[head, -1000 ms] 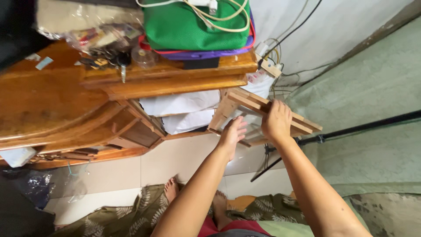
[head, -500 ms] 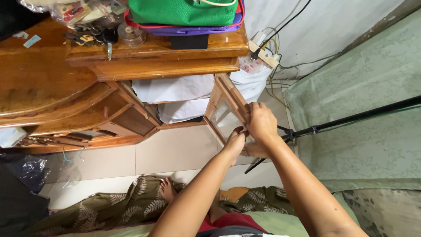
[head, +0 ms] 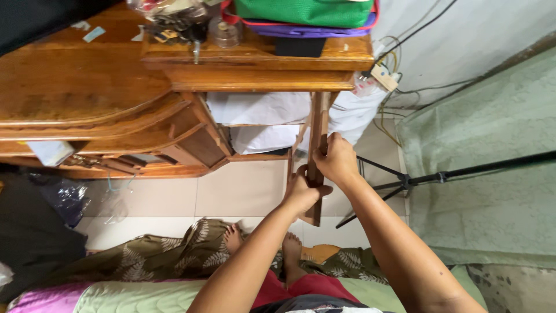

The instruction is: The person opens a wooden cabinet and removes various items one by one, including bottles, containers, a wallet, a pouch, and a charger, placing them on the cabinet surface.

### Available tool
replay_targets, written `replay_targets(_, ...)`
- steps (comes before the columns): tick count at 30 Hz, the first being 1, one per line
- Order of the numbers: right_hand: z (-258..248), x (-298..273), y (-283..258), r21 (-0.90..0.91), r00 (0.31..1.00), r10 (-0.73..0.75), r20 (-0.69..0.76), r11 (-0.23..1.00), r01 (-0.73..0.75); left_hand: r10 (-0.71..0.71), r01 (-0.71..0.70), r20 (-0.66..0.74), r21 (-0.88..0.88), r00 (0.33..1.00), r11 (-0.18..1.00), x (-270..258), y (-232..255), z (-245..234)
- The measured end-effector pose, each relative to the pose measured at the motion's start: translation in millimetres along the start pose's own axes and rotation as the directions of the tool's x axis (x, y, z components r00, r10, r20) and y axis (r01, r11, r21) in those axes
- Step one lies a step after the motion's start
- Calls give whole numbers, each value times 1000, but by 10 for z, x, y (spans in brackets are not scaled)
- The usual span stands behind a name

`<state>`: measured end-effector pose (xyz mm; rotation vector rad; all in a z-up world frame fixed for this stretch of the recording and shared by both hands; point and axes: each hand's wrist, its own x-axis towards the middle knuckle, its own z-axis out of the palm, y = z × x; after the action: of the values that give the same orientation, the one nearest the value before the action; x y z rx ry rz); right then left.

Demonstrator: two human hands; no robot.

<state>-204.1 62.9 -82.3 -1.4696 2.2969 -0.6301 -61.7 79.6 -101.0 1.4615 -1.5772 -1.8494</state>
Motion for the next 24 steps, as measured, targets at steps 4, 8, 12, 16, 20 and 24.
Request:
replay_targets(4, 130, -20, -243, 340, 979, 188, 77, 918, -203, 66, -36, -91, 297, 994, 954, 79, -56, -359)
replay_targets(8, 235, -56, -518, 539, 848, 372, 378, 657, -528, 109, -90, -38, 345, 993, 934, 302, -166, -755)
replay_targets(12, 366, -101, -733, 463, 694, 312, 649, 561, -686, 141, -146, 37, 324, 989, 935, 484, -198, -1123)
replay_targets(16, 585, -54, -864, 603, 697, 146, 702, 400, -691, 177, -197, 102, 243, 979, 950, 507, -90, -1414)
replay_targets(20, 823, 107, -908, 678, 717, 106, 689, 256, -689, 102, -107, 32, 302, 994, 947, 438, 81, -1684)
replay_targets(24, 1096, 317, -1035, 711, 723, 124, 679, 132, -691, -33, 55, -76, 316, 997, 947, 409, 47, -2054)
